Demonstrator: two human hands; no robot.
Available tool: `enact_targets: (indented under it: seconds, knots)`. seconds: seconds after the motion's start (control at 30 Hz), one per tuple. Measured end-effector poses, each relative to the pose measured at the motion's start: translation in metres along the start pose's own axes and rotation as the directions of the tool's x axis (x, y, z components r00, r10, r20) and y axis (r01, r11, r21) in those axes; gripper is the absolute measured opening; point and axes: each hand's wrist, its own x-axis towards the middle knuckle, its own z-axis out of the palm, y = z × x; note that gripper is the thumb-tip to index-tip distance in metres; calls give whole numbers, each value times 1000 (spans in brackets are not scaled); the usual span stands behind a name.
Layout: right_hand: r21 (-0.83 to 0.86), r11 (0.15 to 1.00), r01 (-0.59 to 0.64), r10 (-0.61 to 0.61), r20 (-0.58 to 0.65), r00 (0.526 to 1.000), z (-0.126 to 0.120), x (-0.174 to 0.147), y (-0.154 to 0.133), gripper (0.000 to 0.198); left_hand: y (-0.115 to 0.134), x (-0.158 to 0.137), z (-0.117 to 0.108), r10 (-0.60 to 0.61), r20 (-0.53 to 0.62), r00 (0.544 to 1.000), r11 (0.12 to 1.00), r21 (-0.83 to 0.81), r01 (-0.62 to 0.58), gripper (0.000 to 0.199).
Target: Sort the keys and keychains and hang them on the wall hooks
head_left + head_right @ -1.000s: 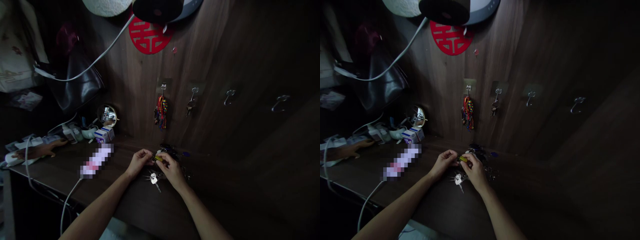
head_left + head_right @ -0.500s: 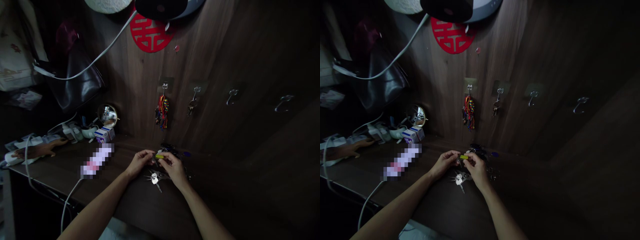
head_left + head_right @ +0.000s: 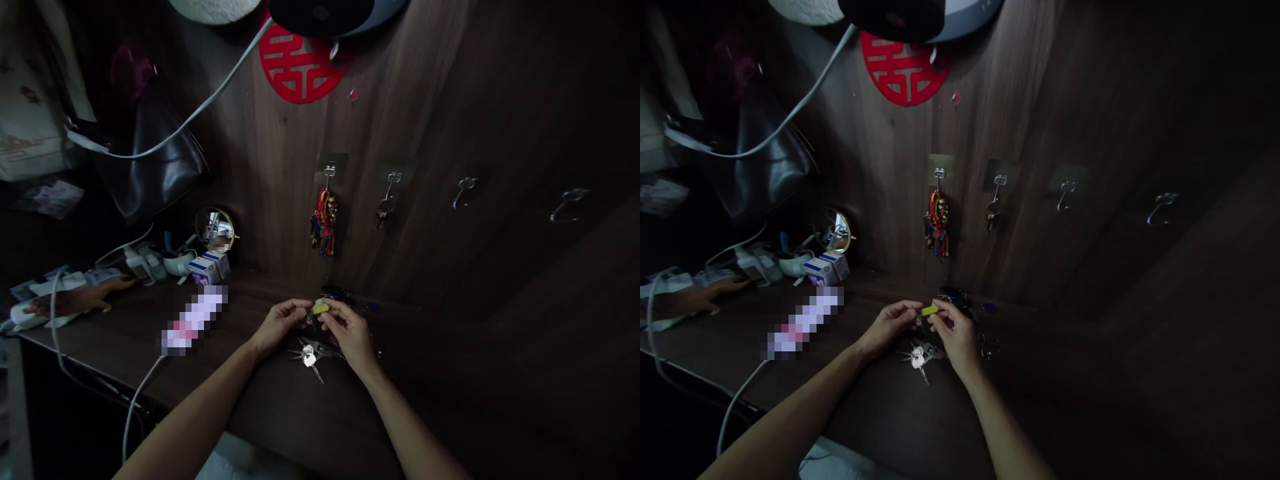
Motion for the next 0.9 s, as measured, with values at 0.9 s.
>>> enact_targets:
  seconds: [0.9]
  knots:
    - [-537,638,552,-486,276,830,-2,-8,-13,40,0,0,2,-4,-14,1000,1000,9,4,31]
